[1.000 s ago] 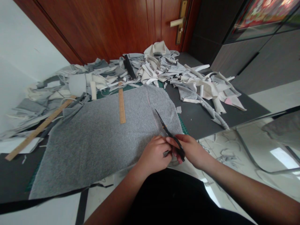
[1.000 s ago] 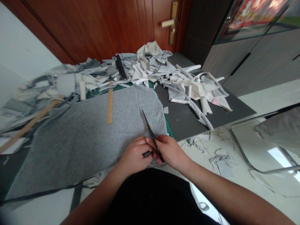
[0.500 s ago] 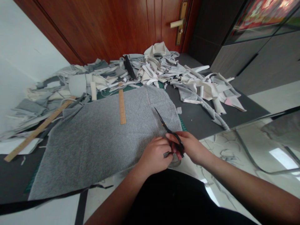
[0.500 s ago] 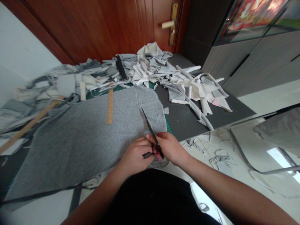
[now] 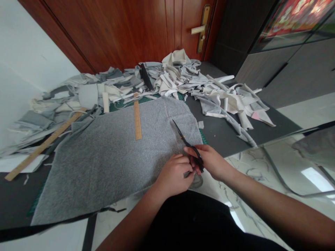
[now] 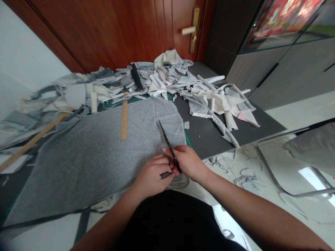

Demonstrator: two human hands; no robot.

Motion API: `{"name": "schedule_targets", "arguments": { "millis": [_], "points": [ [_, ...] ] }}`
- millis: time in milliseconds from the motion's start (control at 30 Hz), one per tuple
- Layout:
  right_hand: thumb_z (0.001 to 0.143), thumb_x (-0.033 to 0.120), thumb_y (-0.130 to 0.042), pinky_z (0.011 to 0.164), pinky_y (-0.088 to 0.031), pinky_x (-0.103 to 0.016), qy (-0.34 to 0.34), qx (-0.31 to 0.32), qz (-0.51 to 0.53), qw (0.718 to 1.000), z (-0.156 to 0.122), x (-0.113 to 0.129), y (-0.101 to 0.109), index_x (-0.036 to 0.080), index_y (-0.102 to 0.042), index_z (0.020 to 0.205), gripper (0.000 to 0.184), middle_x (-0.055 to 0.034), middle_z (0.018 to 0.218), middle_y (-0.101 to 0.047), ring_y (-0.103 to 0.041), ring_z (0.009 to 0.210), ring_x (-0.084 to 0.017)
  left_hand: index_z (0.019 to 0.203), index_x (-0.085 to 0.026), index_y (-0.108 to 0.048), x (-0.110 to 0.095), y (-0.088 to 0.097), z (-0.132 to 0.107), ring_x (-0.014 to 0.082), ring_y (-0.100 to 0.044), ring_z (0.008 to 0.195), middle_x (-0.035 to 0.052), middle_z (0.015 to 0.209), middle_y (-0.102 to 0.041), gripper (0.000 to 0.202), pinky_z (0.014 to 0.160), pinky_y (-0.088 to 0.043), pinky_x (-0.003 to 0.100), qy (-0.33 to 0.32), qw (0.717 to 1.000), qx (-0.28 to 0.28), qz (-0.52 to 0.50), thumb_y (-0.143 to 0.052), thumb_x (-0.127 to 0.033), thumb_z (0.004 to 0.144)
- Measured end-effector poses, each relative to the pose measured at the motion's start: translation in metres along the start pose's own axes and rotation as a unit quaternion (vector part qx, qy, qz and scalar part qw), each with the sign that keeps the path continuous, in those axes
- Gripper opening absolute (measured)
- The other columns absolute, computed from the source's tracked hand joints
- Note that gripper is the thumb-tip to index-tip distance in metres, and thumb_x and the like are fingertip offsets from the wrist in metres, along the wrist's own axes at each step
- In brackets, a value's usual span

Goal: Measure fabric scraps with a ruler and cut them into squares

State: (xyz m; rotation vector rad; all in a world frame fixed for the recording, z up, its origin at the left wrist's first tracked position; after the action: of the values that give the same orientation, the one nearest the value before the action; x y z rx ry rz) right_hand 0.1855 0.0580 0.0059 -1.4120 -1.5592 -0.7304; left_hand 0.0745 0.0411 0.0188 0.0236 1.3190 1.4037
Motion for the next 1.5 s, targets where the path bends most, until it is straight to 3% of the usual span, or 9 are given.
{"name": "schedule_targets", "arguments": {
  "millis": [333,767,967,1167,1500],
  "points": [
    [0.064,0.068,-0.081,0.038,-0.03,-0.023,-0.007,-0.007,-0.007,1.0,0.007,0.002,-0.001,0.018,-0.054,0.06,0.056,0.0005,0.046,-0.056,-0.049,0.037,-0.01,0.078,-0.018,-0.071,0.001,0.0,0.0,0.0183,-0.066,0.087,0.0027,0.085,-0.073,0.014,0.085,-0.052,0.034,-0.001,1.0,-0.011,-0.011,-0.065,-0.01,0.087],
    [0.079,0.069,-0.07,0.039,-0.034,-0.023,-0.003,-0.006,-0.054,0.999,0.02,0.002,0.003,0.017,-0.057,0.06,0.056,-0.0005,0.045,-0.055,-0.05,0.037,-0.011,0.077,-0.018,-0.073,0.0,0.003,0.0,0.0175,-0.065,0.084,0.002,0.084,-0.073,0.015,0.081,-0.05,0.032,-0.003,1.0,-0.028,-0.013,-0.066,-0.007,0.083],
    [0.073,0.069,-0.076,0.04,-0.034,-0.023,0.001,-0.013,-0.059,0.998,0.024,0.002,0.005,0.018,-0.055,0.06,0.056,0.0011,0.045,-0.054,-0.05,0.038,-0.01,0.074,-0.018,-0.074,0.001,0.002,-0.001,0.0173,-0.065,0.084,0.0021,0.082,-0.073,0.015,0.081,-0.049,0.032,0.006,0.999,-0.028,-0.013,-0.067,-0.007,0.081],
    [0.075,0.069,-0.072,0.039,-0.033,-0.023,0.002,-0.013,-0.064,0.998,0.027,0.007,0.003,0.017,-0.056,0.06,0.057,0.0003,0.046,-0.055,-0.051,0.037,-0.011,0.076,-0.017,-0.074,0.001,0.002,-0.003,0.0175,-0.065,0.086,0.0018,0.081,-0.073,0.014,0.083,-0.049,0.032,0.005,0.999,-0.033,-0.023,-0.068,-0.004,0.078],
    [0.084,0.055,-0.066,0.038,-0.033,-0.023,0.003,-0.006,-0.061,0.998,0.042,0.005,0.005,0.019,-0.054,0.062,0.044,0.0008,0.049,-0.055,-0.049,0.036,-0.011,0.075,-0.018,-0.073,0.002,0.003,-0.003,0.0177,-0.066,0.083,0.0011,0.079,-0.073,0.015,0.082,-0.048,0.033,0.015,0.999,-0.036,-0.017,-0.068,-0.004,0.077]
  ]
}}
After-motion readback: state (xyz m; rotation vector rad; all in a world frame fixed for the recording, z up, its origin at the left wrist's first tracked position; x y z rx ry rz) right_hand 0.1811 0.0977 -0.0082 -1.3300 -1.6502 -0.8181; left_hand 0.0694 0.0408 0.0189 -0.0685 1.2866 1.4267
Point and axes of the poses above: each hand's wrist, its own z-axis towards the middle knuckle, its own y-axis out of the back of the hand, x = y × z, the point moved 6 cm from there along z, towards the middle knuckle
